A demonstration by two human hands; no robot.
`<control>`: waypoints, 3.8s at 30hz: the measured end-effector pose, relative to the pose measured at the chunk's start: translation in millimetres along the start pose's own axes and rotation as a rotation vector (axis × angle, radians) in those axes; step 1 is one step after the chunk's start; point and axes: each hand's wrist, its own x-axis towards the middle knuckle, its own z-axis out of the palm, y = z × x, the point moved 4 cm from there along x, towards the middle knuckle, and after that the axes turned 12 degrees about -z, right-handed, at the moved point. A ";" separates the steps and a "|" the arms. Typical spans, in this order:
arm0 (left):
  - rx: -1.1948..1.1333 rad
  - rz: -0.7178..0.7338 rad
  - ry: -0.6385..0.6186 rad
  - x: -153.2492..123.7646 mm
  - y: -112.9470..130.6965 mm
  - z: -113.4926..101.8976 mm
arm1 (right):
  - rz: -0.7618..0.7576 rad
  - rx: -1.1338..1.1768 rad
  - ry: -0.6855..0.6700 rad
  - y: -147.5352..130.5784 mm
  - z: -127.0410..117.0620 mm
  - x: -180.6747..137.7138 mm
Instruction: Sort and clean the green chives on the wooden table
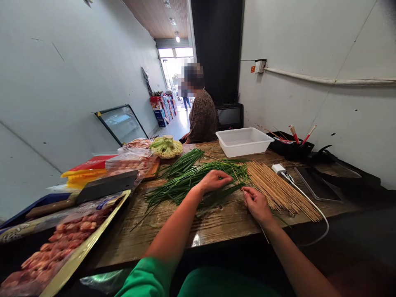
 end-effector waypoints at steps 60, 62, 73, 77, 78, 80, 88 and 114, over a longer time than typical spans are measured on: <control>-0.211 -0.072 0.195 12.5 -11.6 17.7 | 0.032 0.032 -0.061 -4.5 3.5 -0.7; -0.181 -0.002 -0.001 8.4 -4.2 21.0 | 0.042 0.038 -0.036 -4.7 2.6 -0.3; 0.394 -0.139 0.306 8.0 -16.9 -0.1 | 0.002 0.005 0.015 -1.7 0.8 -0.5; 0.498 -0.200 0.262 8.4 -13.9 11.5 | -0.007 -0.004 0.014 -4.1 0.0 -0.5; 0.496 -0.217 0.265 8.5 -13.4 12.4 | -0.008 -0.015 0.015 -4.5 -0.4 -0.5; 0.464 -0.234 0.289 9.1 -13.2 11.9 | -0.008 -0.030 0.017 -4.8 -0.9 -0.5; -0.061 -0.252 0.277 16.1 -21.7 7.9 | 0.020 0.009 -0.005 -2.0 0.7 -0.8; 0.416 -0.129 0.135 21.2 -4.8 6.1 | -0.014 -0.006 0.098 -3.4 -4.0 -0.6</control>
